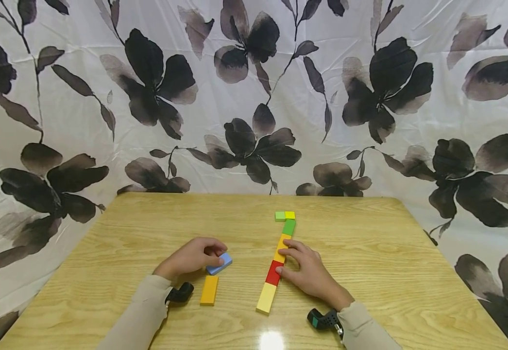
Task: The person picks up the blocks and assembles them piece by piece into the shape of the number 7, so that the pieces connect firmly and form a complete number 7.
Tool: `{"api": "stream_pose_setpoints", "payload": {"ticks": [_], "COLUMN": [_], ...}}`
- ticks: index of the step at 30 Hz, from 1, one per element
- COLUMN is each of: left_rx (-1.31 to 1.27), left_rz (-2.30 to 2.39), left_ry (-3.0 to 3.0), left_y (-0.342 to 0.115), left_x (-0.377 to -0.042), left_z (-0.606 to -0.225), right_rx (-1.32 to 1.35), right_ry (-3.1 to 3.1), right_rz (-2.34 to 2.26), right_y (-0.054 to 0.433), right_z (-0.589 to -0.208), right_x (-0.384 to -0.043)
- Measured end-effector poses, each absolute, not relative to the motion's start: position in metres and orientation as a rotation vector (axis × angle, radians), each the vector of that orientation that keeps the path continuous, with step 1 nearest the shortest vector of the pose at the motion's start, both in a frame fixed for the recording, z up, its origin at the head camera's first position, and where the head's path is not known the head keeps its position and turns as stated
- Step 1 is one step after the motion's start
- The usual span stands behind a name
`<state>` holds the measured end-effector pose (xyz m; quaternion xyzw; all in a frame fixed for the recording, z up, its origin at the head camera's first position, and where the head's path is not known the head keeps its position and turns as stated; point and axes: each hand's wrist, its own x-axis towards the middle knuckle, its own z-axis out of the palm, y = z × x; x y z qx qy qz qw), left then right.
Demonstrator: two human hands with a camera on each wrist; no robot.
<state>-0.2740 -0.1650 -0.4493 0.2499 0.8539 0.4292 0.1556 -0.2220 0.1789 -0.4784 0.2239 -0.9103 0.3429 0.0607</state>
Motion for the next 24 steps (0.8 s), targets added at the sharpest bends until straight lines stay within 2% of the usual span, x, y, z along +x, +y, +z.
{"api": "stream_pose_setpoints", "payload": {"ticks": [24], "left_rx": [0.663], "left_rz": [1.098], "left_ry": [2.553], "left_y": [-0.1609], "left_x": [-0.2705], "left_z": [-0.4510], "right_rx": [0.661], "right_ry": [-2.754], "right_rz": [1.026], "right_y": [0.1776], "right_z": [-0.4809], "right_x": [-0.2219]}}
